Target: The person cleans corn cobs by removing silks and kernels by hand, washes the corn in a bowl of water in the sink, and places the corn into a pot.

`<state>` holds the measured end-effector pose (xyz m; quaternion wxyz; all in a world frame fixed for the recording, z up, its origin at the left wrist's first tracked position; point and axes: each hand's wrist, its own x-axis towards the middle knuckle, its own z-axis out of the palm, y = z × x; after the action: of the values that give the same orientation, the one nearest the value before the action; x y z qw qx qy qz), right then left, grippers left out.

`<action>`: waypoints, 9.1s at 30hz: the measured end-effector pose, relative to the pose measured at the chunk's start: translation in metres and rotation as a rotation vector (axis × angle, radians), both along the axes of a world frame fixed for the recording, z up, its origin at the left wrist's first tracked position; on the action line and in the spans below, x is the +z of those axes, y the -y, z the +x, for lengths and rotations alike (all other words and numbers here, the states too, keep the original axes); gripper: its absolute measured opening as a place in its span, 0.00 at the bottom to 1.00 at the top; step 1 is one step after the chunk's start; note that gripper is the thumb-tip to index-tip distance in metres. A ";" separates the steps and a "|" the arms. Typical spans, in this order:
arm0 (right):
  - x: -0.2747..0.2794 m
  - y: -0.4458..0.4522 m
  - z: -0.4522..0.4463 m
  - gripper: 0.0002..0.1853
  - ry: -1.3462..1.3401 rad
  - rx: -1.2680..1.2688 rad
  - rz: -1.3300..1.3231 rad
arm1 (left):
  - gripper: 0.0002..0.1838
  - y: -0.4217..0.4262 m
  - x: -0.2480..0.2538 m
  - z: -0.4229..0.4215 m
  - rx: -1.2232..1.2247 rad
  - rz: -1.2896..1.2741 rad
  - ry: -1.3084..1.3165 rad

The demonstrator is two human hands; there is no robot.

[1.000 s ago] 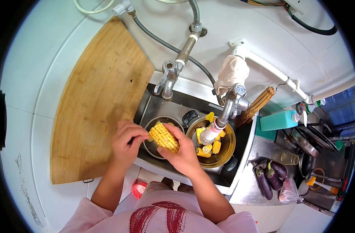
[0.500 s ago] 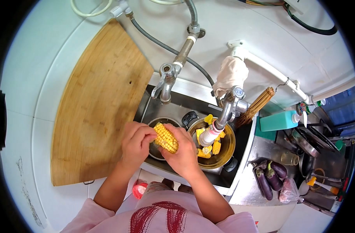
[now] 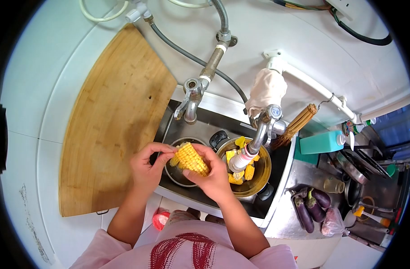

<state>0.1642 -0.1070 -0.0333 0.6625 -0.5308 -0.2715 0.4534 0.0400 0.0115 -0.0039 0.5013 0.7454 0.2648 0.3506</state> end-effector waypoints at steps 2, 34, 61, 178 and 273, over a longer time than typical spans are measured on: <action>0.002 -0.001 0.002 0.31 -0.258 0.029 0.070 | 0.03 0.000 0.001 -0.003 0.034 -0.008 -0.056; -0.003 -0.006 -0.003 0.30 -0.034 0.005 0.122 | 0.08 -0.031 0.042 0.001 -0.370 0.271 -0.345; -0.068 -0.067 0.018 0.22 -0.658 -0.128 0.039 | 0.05 -0.022 0.071 0.128 -0.054 0.698 0.209; -0.159 -0.026 -0.036 0.26 -0.757 0.335 -0.238 | 0.30 -0.058 -0.180 -0.043 -0.209 -0.925 -0.005; -0.102 -0.030 -0.049 0.33 -1.286 0.095 0.149 | 0.06 0.013 -0.100 -0.049 0.153 -0.243 -0.224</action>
<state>0.1154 -0.0766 -0.1352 0.7072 -0.0932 0.1257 0.6895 -0.0095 -0.0012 -0.1037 0.5267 0.6915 0.4154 0.2681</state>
